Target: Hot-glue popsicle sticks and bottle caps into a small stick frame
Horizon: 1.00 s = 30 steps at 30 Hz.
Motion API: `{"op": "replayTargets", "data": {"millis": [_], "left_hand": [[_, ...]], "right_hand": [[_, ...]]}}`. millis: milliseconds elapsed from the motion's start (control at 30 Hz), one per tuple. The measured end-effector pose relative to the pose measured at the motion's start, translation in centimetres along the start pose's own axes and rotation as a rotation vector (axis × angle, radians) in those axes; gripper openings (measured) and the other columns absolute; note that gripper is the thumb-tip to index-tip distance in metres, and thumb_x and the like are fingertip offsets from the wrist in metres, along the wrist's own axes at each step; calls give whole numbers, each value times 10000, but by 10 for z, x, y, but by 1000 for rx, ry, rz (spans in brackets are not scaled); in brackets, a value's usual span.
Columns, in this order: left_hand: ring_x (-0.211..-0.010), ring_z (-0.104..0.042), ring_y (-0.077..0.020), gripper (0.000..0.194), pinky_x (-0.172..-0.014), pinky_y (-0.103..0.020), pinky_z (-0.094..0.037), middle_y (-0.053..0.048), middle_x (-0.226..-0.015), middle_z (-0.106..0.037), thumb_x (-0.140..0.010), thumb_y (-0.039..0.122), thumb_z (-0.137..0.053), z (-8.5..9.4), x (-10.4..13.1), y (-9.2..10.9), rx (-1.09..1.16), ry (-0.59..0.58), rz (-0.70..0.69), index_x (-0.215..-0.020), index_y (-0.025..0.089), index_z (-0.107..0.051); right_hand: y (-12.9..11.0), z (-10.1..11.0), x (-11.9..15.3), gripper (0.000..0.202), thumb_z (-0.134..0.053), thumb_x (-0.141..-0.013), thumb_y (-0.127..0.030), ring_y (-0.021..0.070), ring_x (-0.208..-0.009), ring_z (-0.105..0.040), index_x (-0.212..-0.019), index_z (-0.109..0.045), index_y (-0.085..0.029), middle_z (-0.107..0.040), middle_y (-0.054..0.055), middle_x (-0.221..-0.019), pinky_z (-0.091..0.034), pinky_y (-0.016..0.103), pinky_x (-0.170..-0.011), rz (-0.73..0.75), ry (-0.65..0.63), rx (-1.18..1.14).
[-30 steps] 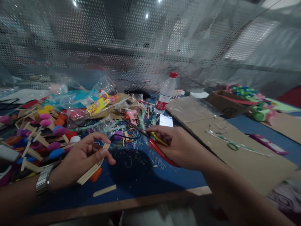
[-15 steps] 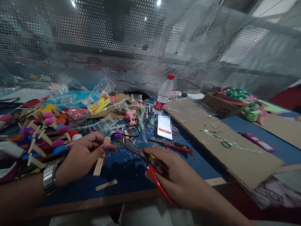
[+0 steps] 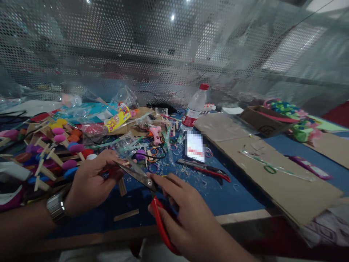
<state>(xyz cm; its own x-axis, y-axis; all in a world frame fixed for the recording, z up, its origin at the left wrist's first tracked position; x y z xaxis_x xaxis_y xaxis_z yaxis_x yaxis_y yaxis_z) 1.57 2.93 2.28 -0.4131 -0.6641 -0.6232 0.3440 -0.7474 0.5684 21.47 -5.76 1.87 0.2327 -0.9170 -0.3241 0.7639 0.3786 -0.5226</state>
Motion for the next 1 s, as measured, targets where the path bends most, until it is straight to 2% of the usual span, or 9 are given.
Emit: {"op": "replayTargets", "data": {"millis": [167, 333, 500, 633, 767, 867, 1000], "left_hand": [[-779, -610, -171, 134, -722, -285, -506, 9, -750, -700, -859, 88, -619, 1, 1, 1, -70, 11, -78, -790, 203, -627], [-742, -572, -173, 146, -749, -323, -503, 12, -681, -626, -886, 111, -612, 2, 3, -2, -58, 4, -97, -769, 198, -602], [-715, -588, -164, 160, -817, -366, -500, 24, -715, -681, -889, 92, -601, 2, 0, 1, -29, 25, -138, -784, 212, -586], [-636, -604, -139, 166, -845, -389, -497, 46, -716, -710, -883, 76, -602, 2, -2, 4, 6, 42, -158, -810, 222, -573], [-628, -594, -150, 174, -838, -407, -512, 36, -683, -697, -875, 82, -595, 2, -1, 3, -28, 41, -168, -769, 218, -569], [-631, -576, -156, 154, -845, -425, -521, 19, -732, -726, -893, 111, -593, 2, 0, 1, -43, 22, -135, -793, 225, -615], [-641, -607, -168, 175, -907, -468, -507, 27, -688, -722, -898, 119, -593, 2, 0, 2, -21, 19, -106, -779, 239, -634]], "right_hand": [[-3, -6, 3, 477, -530, -914, -281, 249, -863, -726, -1369, -611, -161, -736, 144, -1036, -623, 332, -675, 1, 28, -1], [-4, -10, 4, 506, -508, -910, -223, 221, -865, -703, -1410, -571, -178, -697, 126, -1044, -614, 332, -716, -11, 26, -30], [-5, -16, 9, 523, -530, -911, -239, 219, -915, -691, -1432, -544, -197, -673, 115, -1067, -602, 320, -750, -12, 125, -14], [-7, -20, 11, 525, -519, -913, -237, 189, -814, -665, -1434, -532, -179, -645, 85, -964, -583, 273, -657, -19, 187, -32], [-9, -23, 12, 552, -533, -901, -238, 184, -779, -654, -1452, -516, -203, -637, 79, -972, -561, 254, -577, -4, 182, -32], [-9, -23, 12, 557, -540, -894, -233, 188, -777, -662, -1450, -520, -208, -650, 80, -980, -576, 264, -600, -3, 169, -28], [-11, -21, 13, 536, -524, -900, -221, 213, -878, -698, -1436, -536, -214, -675, 98, -1052, -603, 279, -694, 13, 165, -37]]}}
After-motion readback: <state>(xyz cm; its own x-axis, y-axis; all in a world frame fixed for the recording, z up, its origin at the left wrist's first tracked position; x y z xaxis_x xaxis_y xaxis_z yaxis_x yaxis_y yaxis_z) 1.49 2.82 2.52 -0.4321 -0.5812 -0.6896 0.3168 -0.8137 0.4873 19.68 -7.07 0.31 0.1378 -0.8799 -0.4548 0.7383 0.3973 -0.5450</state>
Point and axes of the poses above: each hand's wrist, its own x-axis away from the middle knuckle, its own z-axis out of the back of the hand, y = z × x, the point moved 4 cm from there along -x, towards the middle knuckle
